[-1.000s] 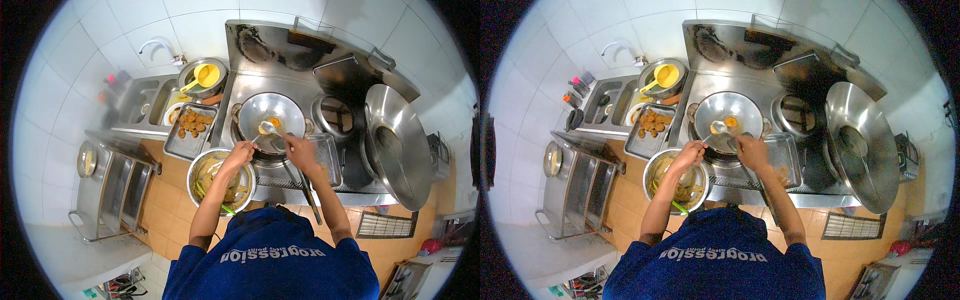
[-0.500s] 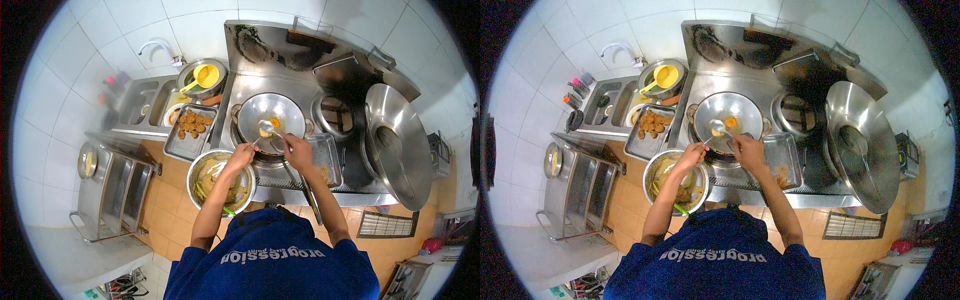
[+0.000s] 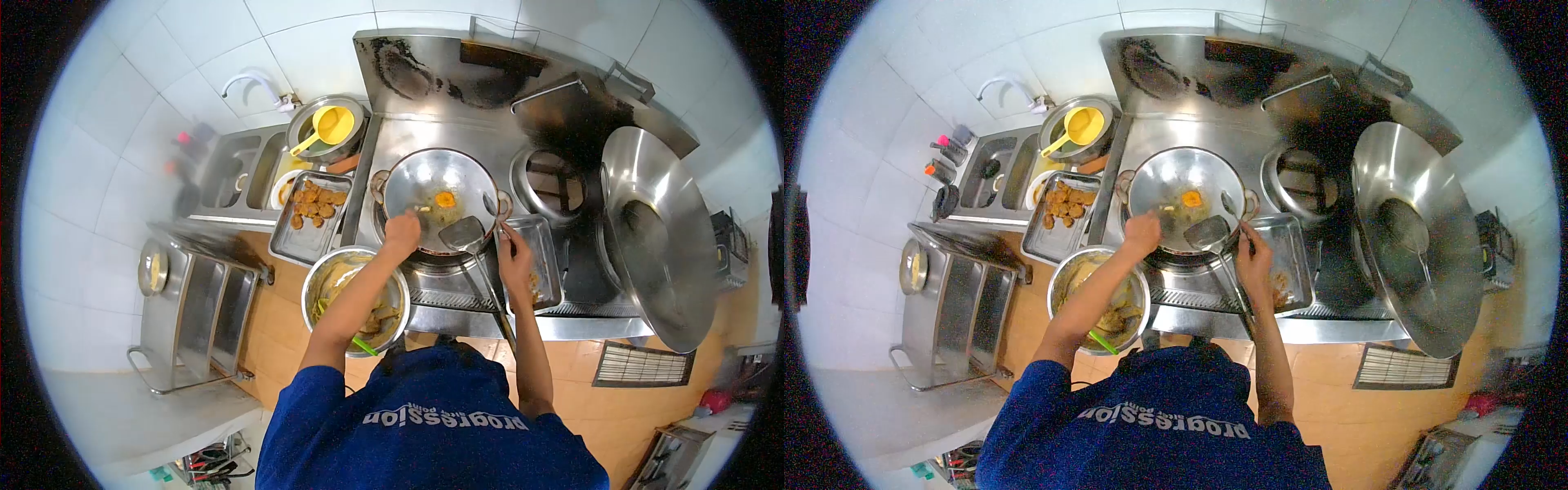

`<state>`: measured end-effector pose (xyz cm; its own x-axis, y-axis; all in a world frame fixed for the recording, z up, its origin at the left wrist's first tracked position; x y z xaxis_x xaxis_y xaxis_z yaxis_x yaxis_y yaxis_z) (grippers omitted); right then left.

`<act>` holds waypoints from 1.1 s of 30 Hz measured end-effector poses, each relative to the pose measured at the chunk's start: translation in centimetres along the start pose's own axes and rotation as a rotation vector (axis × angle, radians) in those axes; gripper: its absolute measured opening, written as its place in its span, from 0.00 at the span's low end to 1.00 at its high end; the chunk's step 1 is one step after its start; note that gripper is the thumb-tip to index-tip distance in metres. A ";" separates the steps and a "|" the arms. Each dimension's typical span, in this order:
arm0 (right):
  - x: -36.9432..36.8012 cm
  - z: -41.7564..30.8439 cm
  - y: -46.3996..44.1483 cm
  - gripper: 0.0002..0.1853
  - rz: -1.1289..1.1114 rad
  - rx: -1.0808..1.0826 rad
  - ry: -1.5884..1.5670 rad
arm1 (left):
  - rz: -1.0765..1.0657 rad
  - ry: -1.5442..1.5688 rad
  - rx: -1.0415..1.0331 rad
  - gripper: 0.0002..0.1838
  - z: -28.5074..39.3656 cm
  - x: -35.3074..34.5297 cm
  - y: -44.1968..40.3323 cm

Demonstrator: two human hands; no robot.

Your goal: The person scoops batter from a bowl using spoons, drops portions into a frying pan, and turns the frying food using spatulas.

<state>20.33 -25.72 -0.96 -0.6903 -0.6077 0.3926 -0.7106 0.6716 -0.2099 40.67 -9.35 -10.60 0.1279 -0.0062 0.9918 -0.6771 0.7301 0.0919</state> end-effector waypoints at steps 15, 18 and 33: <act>3.0 5.7 0.7 0.17 0.017 -0.213 -0.070 | -0.269 0.045 0.261 0.16 -0.5 -0.6 1.4; 2.7 4.9 0.2 0.16 -0.002 -0.188 -0.072 | -0.252 0.083 0.273 0.17 -0.2 0.2 1.6; -6.9 5.1 5.8 0.12 -0.200 -0.590 -0.843 | 0.122 1.492 0.627 0.19 4.2 -2.6 8.7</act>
<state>20.31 -19.81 -9.43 -0.5997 -0.6769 -0.4269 -0.7998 0.4886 0.3487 31.41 -5.80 -11.97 0.3525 0.9335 0.0659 -0.8610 0.2958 0.4138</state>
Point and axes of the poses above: each hand's wrist, its own y-axis away from the middle knuckle, its own x-axis out of the back of the hand, z = x × y, the point moved 10 cm from there along -y, towards the middle knuckle, and after that the axes turned 2 degrees about -x, right-handed, at the moved point
